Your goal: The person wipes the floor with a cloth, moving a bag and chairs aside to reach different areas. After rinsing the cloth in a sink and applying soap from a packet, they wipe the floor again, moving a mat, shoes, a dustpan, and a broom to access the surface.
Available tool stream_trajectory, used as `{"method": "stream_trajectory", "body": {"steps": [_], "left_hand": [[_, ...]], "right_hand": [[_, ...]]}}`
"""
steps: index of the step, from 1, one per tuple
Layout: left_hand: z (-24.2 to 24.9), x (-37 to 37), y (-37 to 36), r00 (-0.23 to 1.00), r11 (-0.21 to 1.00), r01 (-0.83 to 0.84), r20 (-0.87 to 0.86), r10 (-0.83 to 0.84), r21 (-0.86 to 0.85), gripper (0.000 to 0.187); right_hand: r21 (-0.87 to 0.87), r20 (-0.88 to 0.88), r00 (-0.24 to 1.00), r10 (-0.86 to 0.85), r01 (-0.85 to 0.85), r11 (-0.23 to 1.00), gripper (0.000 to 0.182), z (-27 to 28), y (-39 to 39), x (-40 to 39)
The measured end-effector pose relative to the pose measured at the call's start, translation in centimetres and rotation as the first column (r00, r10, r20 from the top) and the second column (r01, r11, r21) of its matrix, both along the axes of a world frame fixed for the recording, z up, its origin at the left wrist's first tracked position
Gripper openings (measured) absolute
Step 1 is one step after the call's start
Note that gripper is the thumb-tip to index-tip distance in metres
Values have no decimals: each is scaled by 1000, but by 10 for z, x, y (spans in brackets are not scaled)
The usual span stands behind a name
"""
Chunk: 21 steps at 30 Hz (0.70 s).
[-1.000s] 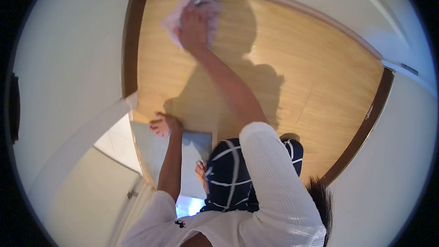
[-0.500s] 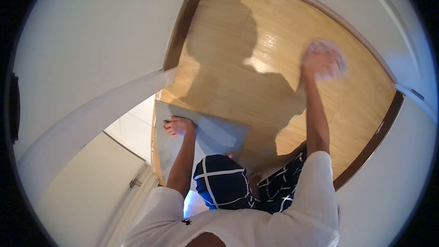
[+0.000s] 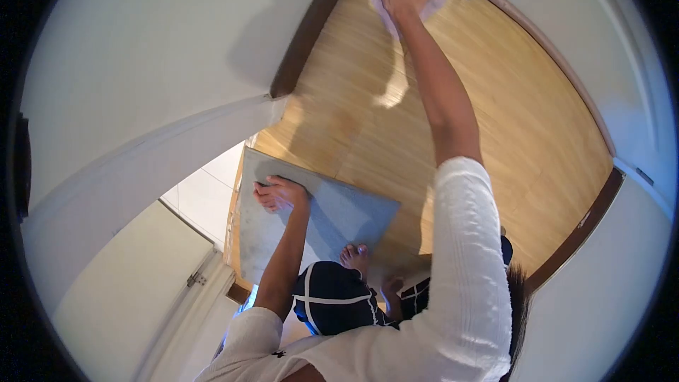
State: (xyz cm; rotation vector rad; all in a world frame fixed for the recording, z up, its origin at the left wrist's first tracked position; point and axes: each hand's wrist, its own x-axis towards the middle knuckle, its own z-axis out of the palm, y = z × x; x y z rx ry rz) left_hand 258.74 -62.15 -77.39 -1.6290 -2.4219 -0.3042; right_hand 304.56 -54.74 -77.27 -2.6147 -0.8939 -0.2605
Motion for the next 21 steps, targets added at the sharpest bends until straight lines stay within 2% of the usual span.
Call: {"method": "stream_trajectory", "body": {"steps": [2, 5, 8, 11, 14, 17, 20, 21], "left_hand": [[2, 5, 9, 1000, 1000, 11, 25, -11, -1, 51], [7, 4, -6, 999, 1000, 5, 43, -4, -28, 52], [0, 5, 8, 999, 1000, -5, 49, 5, 0, 53], [4, -2, -1, 1000, 1000, 16, 14, -16, -1, 54], [5, 4, 1, 999, 999, -1, 47, 2, -34, 55], [8, 6, 3, 997, 999, -10, 80, 13, -39, 56], [2, 4, 3, 997, 999, -9, 75, 12, -32, 57], [1, 3, 4, 998, 1000, 5, 63, -3, -22, 56]], "right_hand": [[-70, -33, 968, 248, -250, 966, 69, -2, -20, -21], [23, -18, 988, 154, -153, 988, 68, -3, -33, -34], [161, 186, 955, -229, 200, 966, 66, -10, -5, 1], [299, 142, 977, -159, 111, 948, 65, -9, 5, 19], [240, 140, 984, -113, 77, 968, 70, -8, 6, 33], [41, 215, 950, -225, 221, 974, 66, -34, 14, 64], [-35, -9, 976, -216, 216, 976, 63, 4, 12, 59], [-11, 36, 984, -172, 173, 985, 64, -2, 11, 49]]}}
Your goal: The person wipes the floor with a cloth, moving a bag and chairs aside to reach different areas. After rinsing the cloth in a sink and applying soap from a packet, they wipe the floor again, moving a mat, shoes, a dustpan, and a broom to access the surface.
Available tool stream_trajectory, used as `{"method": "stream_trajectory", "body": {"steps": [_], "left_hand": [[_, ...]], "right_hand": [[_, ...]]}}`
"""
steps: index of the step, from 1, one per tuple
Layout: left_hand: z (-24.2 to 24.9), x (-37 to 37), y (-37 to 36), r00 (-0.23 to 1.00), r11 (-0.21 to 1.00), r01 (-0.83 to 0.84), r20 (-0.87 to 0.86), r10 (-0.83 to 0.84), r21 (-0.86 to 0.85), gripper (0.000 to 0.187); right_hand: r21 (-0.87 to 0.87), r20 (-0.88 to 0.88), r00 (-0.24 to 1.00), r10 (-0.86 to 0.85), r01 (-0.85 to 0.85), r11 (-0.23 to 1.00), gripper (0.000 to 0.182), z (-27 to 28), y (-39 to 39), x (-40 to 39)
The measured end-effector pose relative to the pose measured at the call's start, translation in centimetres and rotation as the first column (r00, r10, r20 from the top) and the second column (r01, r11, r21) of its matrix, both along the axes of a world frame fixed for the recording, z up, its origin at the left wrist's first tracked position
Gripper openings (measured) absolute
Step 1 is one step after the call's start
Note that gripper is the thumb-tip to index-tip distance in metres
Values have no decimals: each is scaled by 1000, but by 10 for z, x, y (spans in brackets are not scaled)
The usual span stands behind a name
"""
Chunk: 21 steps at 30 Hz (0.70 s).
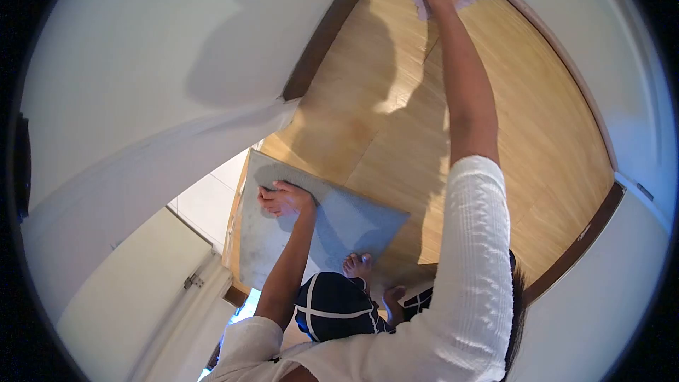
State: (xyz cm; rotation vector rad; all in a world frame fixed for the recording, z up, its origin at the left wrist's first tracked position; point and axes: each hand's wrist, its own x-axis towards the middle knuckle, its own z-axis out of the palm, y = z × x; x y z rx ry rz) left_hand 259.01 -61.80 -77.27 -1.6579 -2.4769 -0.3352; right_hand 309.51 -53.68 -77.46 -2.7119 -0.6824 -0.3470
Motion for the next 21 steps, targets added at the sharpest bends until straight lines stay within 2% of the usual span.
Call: {"method": "stream_trajectory", "body": {"steps": [2, 5, 6, 9, 11, 12, 13, 14, 15, 16, 17, 18, 19, 20, 21], "left_hand": [[2, -3, -3, 1000, 1000, 3, -3, -3, -1, 56], [3, 6, 0, 999, 1000, -16, 36, 16, -8, 55], [4, 5, 2, 999, 1000, -11, 39, 11, -10, 55], [8, -6, -11, 999, 998, -3, -38, 1, -56, 54], [-8, 0, 17, 999, 1000, 18, -36, -18, 2, 54], [-11, 1, 10, 1000, 1000, 13, -21, -13, 8, 53], [-6, -7, -2, 1000, 1000, 13, -22, -13, 6, 53], [1, 0, 0, 999, 999, -37, -41, 35, -33, 53], [-1, 7, 7, 999, 999, -34, -34, 33, -13, 52], [-2, 7, 7, 999, 1000, -27, -35, 27, -1, 51], [1, 1, 1, 999, 1000, -17, -51, 17, 0, 50], [4, -3, -4, 998, 1000, -24, -58, 23, -7, 50], [4, -1, -3, 998, 1000, -20, -57, 20, -8, 49], [2, 1, 2, 998, 1000, -9, -55, 9, -3, 49], [5, -5, 3, 998, 999, 36, -52, -37, -11, 49]], "right_hand": [[13, 101, 991, 90, -92, 996, 66, -14, -11, -18], [-208, -44, 934, 355, -356, 911, 62, 3, -9, -72], [-61, 97, 890, 445, -441, 896, 58, -9, -5, -60], [-364, -37, 942, 335, -325, 873, 56, -14, 27, 20], [-103, 156, 942, 297, -283, 954, 56, -38, 51, 33], [-1, 230, 932, 280, -288, 958, 56, -31, 43, 20], [-152, -19, 950, 310, -309, 939, 54, -23, 28, 2], [-274, -237, 929, 284, -345, 898, 53, 16, 21, -28], [-133, 146, 936, 321, -303, 944, 55, 2, 3, -72], [-373, 258, 792, 554, -447, 813, 58, -21, -27, -103], [316, -79, 832, 549, -502, 805, 63, -5, -61, -164], [-118, -314, 843, 437, -492, 863, 55, 44, -94, -212], [-189, -167, 736, 656, -677, 711, 56, 27, -144, -245], [68, -432, 562, 705, -759, 647, 61, 39, -197, -267], [17, -610, 560, 560, -698, 716, 63, 49, -244, -264]]}}
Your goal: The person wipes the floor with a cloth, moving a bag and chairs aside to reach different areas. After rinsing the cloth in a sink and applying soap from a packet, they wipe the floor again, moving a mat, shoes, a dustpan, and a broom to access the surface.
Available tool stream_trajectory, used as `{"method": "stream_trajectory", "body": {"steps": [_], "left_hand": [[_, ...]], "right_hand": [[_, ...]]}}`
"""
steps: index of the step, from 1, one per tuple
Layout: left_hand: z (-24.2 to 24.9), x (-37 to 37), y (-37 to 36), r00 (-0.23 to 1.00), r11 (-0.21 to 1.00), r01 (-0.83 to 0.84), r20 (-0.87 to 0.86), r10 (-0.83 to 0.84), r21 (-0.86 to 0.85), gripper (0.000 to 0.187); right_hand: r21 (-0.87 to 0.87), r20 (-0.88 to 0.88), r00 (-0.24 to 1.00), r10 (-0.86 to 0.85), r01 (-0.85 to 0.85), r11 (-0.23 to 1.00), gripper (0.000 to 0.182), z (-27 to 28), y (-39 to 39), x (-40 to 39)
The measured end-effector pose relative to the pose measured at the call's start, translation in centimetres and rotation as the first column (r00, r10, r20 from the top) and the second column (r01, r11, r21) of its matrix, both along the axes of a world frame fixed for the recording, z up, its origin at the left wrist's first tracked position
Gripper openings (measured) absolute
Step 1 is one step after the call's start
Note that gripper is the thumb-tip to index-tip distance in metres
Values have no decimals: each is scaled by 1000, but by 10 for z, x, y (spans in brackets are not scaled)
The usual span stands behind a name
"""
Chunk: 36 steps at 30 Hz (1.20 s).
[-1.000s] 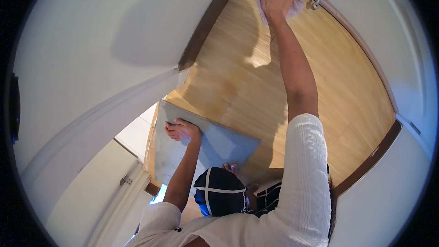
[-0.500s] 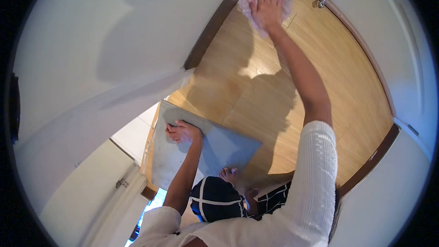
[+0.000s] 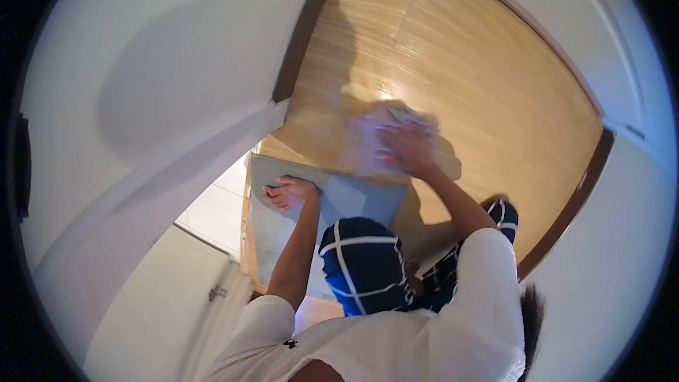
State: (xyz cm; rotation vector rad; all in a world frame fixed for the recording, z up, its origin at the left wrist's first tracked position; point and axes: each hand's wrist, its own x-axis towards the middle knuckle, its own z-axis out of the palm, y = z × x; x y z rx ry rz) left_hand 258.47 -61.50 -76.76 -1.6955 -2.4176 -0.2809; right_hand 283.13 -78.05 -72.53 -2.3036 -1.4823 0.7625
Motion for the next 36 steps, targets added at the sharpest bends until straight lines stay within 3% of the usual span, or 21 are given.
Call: {"method": "stream_trajectory", "body": {"steps": [1, 2, 3, 4, 8, 9, 10, 12, 13, 15, 17, 19, 23, 26, 32, 35, 36], "left_hand": [[-3, -1, -1, 999, 999, 40, 5, -40, -2, 49], [-6, 1, -1, 997, 997, 74, 10, -74, 1, 49], [-7, 3, -1, 994, 994, 106, 10, -106, 7, 49], [-7, 4, -2, 991, 991, 131, 1, -131, 10, 49], [-1, 4, -1, 986, 986, 164, -32, -163, 31, 50], [-6, 2, 1, 986, 985, 164, -38, -163, 49, 50], [-10, -3, 0, 986, 985, 163, -51, -160, 63, 50], [-17, -5, 3, 983, 981, 173, -70, -167, 89, 51], [-16, -6, 2, 983, 981, 169, -82, -162, 89, 51], [-15, -11, -5, 986, 986, 137, -104, -127, 94, 51], [-16, -7, 0, 991, 987, 97, -106, -84, 128, 52], [-20, 7, -1, 993, 986, 65, -109, -49, 153, 52], [-2, -17, -24, 942, 932, 332, -91, -322, 146, 57], [35, -28, -14, 889, 894, 446, 134, -437, -38, 60], [21, -70, 48, 723, 850, 510, 471, -506, 131, 52], [15, -74, 53, 599, 780, 595, 540, -592, 196, 38], [16, -76, 54, 576, 799, 576, 609, -546, 172, 36]], "right_hand": [[-184, -103, 991, -84, 64, 981, 65, 6, -44, 8], [-294, 146, 976, -164, 201, 935, 64, 1, -73, 18], [-110, 392, 891, -230, 293, 950, 66, -18, -90, 36], [148, 487, 772, -408, 388, 910, 69, -24, -86, 54], [242, 594, 377, -710, 759, 605, 67, -52, 14, 142], [429, 507, 392, -768, 657, 619, 67, -67, 48, 158], [428, 388, 504, -771, 642, 636, 65, -69, 89, 158], [240, 563, 572, -597, 577, 780, 64, -46, 158, 105], [360, 574, 639, -512, 365, 859, 62, -63, 170, 80], [365, 429, 835, -345, 189, 911, 59, -34, 164, 24], [371, 401, 884, -241, 83, 925, 58, -32, 141, 6], [359, 416, 889, -192, 33, 933, 57, -33, 118, 8], [336, 441, 868, -230, 78, 939, 58, -27, 83, 23], [330, 457, 854, -250, 99, 939, 59, -26, 72, 32], [365, 469, 840, -274, 98, 926, 58, -28, 72, 38], [370, 474, 836, -276, 96, 924, 57, -28, 73, 34], [375, 479, 832, -279, 94, 922, 57, -28, 72, 35]]}}
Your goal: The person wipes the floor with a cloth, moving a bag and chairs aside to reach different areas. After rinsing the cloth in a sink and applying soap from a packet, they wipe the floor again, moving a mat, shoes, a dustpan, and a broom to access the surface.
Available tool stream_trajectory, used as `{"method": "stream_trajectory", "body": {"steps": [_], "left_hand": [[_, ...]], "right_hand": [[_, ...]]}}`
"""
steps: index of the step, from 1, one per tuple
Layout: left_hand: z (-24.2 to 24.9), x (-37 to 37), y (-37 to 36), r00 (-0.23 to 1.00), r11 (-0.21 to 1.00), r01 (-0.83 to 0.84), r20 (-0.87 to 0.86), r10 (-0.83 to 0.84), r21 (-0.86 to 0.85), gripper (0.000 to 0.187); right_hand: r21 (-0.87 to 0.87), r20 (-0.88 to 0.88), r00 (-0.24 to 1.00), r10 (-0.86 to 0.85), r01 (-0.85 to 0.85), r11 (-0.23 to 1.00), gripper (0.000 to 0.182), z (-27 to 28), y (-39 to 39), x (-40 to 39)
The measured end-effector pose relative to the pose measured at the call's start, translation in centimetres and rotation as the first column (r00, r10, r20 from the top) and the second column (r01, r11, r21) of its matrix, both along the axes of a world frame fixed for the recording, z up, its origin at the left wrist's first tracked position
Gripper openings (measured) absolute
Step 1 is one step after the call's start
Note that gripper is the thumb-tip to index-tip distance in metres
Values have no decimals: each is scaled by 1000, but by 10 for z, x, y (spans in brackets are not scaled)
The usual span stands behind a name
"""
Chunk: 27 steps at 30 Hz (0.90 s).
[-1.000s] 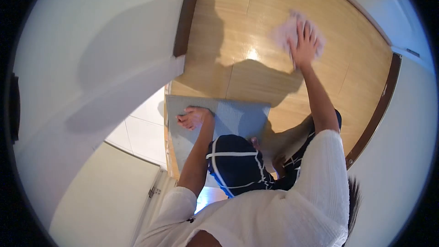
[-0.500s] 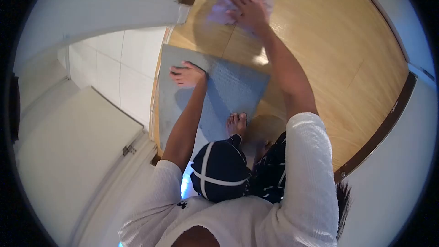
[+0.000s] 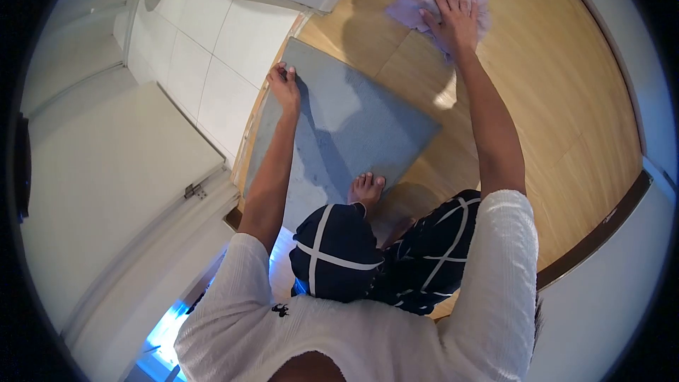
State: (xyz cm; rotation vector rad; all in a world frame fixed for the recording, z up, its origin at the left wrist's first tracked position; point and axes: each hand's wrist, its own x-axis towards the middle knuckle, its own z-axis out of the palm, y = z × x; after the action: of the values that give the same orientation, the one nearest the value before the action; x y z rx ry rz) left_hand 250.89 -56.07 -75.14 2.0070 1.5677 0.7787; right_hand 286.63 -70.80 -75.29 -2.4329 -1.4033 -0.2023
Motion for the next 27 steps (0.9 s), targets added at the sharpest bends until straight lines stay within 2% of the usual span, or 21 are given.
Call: {"method": "stream_trajectory", "body": {"steps": [2, 5, 8, 11, 14, 15, 17, 18, 19, 21, 24, 25, 26, 27], "left_hand": [[5, 0, 5, 994, 991, -11, 107, 25, -133, 32], [18, 15, -5, 994, 971, 9, -99, -33, -237, 30], [15, 22, -9, 877, 998, -15, -479, 46, 67, 35], [1, 13, -4, 900, 958, -65, -399, 177, 278, 41], [-5, -2, 13, 955, 987, 30, -295, 19, 161, 44], [3, 3, 15, 955, 998, -29, -293, 45, 61, 36], [5, 5, 13, 958, 997, 73, -275, -80, -35, 30], [5, 7, 11, 956, 989, 122, -258, -139, -80, 28], [5, 15, 0, 954, 989, 148, -266, -139, 15, 21], [-1, 18, -12, 971, 985, 132, -213, -106, 112, 21], [-3, 29, -10, 980, 973, 101, -187, -62, 208, 22], [-6, 31, -14, 979, 973, 95, -195, -53, 211, 22], [-9, 30, -17, 981, 976, 101, -180, -66, 192, 23], [-10, 28, -17, 983, 978, 106, -169, -76, 179, 25]], "right_hand": [[24, 5, 1000, 4, -4, 1000, 58, 0, 1, 2], [21, 14, 1000, 7, -7, 1000, 58, -1, 3, 0], [12, 20, 1000, 6, -7, 1000, 58, -4, 0, 0], [-31, 25, 1000, 9, -8, 999, 57, -5, -3, 0], [-93, -5, 995, 96, -96, 991, 58, 1, -37, -7], [-114, -24, 991, 134, -136, 984, 59, 6, -64, -13], [-180, -126, 954, 271, -290, 940, 60, 21, -139, -26], [-286, -187, 936, 299, -343, 895, 64, 23, -182, -31], [-332, -227, 921, 316, -379, 864, 69, 25, -227, -34], [-489, -278, 932, 231, -344, 802, 71, 22, -303, -35], [-631, -329, 931, 159, -341, 697, 73, 41, -303, -31], [-491, -357, 907, 224, -386, 781, 69, 20, -282, -31], [-340, -223, 893, 390, -446, 828, 62, 7, -235, -40], [-254, -281, 848, 449, -517, 817, 54, 15, -170, -56]]}}
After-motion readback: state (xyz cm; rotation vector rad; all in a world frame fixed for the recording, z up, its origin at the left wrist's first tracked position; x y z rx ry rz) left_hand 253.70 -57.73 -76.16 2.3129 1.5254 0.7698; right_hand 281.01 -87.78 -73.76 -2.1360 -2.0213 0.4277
